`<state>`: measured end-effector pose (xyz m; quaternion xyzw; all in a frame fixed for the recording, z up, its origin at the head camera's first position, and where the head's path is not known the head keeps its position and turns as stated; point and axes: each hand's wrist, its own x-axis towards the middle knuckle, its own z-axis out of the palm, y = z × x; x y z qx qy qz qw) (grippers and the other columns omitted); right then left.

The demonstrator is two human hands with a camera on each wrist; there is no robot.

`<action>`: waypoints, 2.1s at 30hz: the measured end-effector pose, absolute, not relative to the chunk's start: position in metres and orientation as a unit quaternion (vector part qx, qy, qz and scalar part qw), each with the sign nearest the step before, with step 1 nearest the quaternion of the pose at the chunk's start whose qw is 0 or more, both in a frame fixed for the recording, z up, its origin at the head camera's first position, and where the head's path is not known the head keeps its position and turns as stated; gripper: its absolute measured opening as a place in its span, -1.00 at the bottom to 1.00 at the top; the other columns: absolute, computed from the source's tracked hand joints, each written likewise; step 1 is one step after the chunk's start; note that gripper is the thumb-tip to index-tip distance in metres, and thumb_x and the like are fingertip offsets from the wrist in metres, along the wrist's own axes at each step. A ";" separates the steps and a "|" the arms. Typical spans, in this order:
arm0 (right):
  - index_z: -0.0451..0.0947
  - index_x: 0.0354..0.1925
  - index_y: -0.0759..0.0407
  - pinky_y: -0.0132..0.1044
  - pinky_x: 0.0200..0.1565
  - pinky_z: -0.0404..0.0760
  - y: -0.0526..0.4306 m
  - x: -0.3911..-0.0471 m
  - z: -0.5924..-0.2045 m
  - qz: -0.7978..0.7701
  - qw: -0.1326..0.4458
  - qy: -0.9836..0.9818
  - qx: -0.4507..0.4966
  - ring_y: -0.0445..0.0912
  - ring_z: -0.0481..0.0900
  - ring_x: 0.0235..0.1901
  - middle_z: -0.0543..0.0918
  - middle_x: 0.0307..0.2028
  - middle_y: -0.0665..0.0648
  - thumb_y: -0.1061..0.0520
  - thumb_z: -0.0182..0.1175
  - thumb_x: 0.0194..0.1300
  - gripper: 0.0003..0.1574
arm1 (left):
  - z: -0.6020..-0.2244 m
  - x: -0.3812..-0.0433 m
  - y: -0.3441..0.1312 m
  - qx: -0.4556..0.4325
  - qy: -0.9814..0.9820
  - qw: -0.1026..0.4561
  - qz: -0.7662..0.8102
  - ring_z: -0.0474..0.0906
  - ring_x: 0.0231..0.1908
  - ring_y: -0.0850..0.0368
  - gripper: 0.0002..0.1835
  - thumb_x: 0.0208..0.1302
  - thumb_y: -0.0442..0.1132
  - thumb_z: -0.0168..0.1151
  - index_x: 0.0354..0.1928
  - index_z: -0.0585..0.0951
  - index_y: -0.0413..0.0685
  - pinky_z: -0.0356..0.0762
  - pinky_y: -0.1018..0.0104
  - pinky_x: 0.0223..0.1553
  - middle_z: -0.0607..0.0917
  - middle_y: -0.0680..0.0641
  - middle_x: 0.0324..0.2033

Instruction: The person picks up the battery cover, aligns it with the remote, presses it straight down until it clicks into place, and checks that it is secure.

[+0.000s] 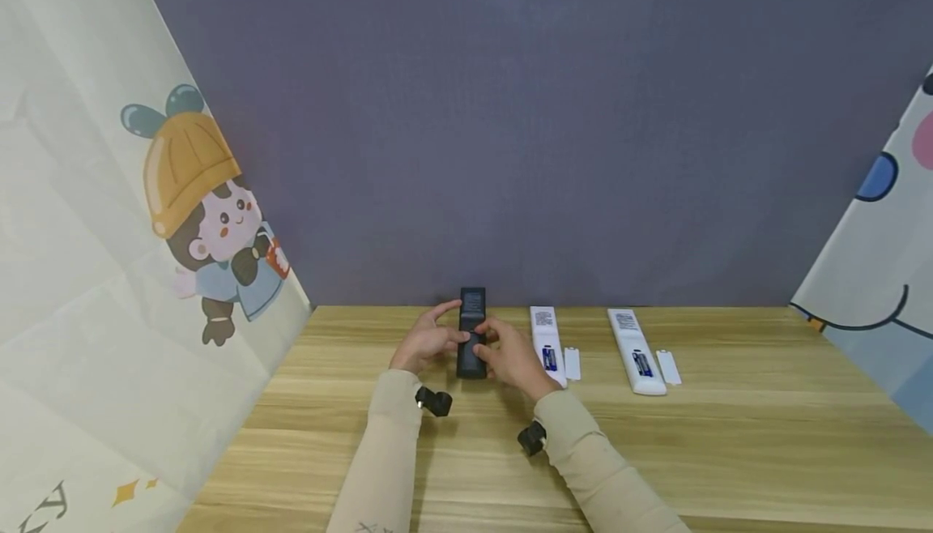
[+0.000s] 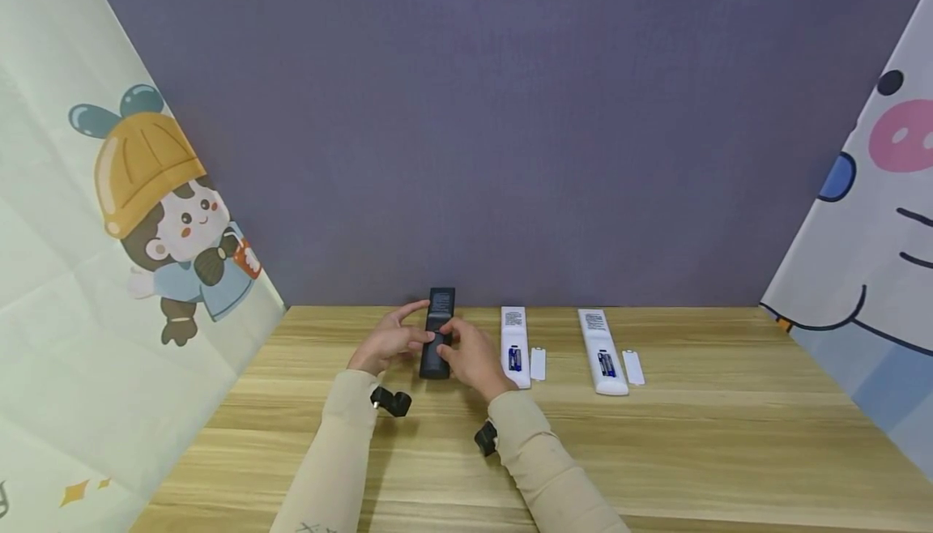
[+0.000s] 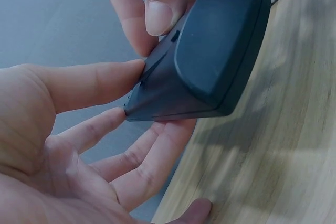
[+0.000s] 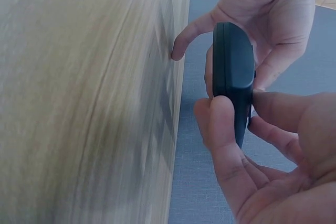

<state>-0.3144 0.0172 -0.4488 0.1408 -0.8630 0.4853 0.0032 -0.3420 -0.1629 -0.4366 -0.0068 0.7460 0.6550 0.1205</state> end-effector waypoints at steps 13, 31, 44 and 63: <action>0.61 0.08 0.06 -0.32 -0.56 0.63 0.016 -0.314 -0.448 0.477 0.008 -0.869 0.133 -0.17 0.60 -0.65 0.69 0.02 0.28 0.17 0.34 0.38 -0.69 | -0.438 -0.343 -0.162 -0.017 0.749 0.112 0.653 0.74 -0.06 -0.17 -0.22 0.30 -0.49 0.27 0.51 0.34 0.15 0.53 -0.11 0.23 0.66 -0.39 0.13; 0.62 0.01 0.11 -0.36 -0.58 0.60 0.018 -0.314 -0.451 0.469 0.014 -0.871 0.147 -0.18 0.60 -0.65 0.70 -0.01 0.27 0.19 0.32 0.39 -0.76 | -0.438 -0.343 -0.161 -0.017 0.750 0.108 0.652 0.76 -0.16 -0.08 -0.22 0.28 -0.53 0.25 0.52 0.34 0.09 0.62 0.08 0.02 0.66 -0.40 0.13; 0.62 0.05 0.10 -0.32 -0.55 0.63 0.017 -0.314 -0.449 0.473 -0.008 -0.870 0.137 -0.15 0.63 -0.58 0.70 0.00 0.26 0.21 0.31 0.40 -0.73 | -0.441 -0.345 -0.160 -0.019 0.793 0.094 0.602 0.71 -0.21 0.01 -0.37 0.27 -0.41 0.33 0.40 0.45 -0.21 0.56 0.02 0.09 0.75 -0.28 -0.02; 0.59 0.11 0.18 -0.30 -0.42 0.71 0.014 -0.316 -0.456 0.488 -0.021 -0.859 0.150 0.07 0.78 -0.14 0.66 0.10 0.35 0.31 0.36 0.31 -0.59 | -0.444 -0.344 -0.160 -0.016 0.782 0.089 0.617 0.67 -0.34 0.10 -0.51 0.32 -0.47 0.25 0.28 0.48 -0.39 0.69 0.25 -0.23 0.75 -0.35 -0.07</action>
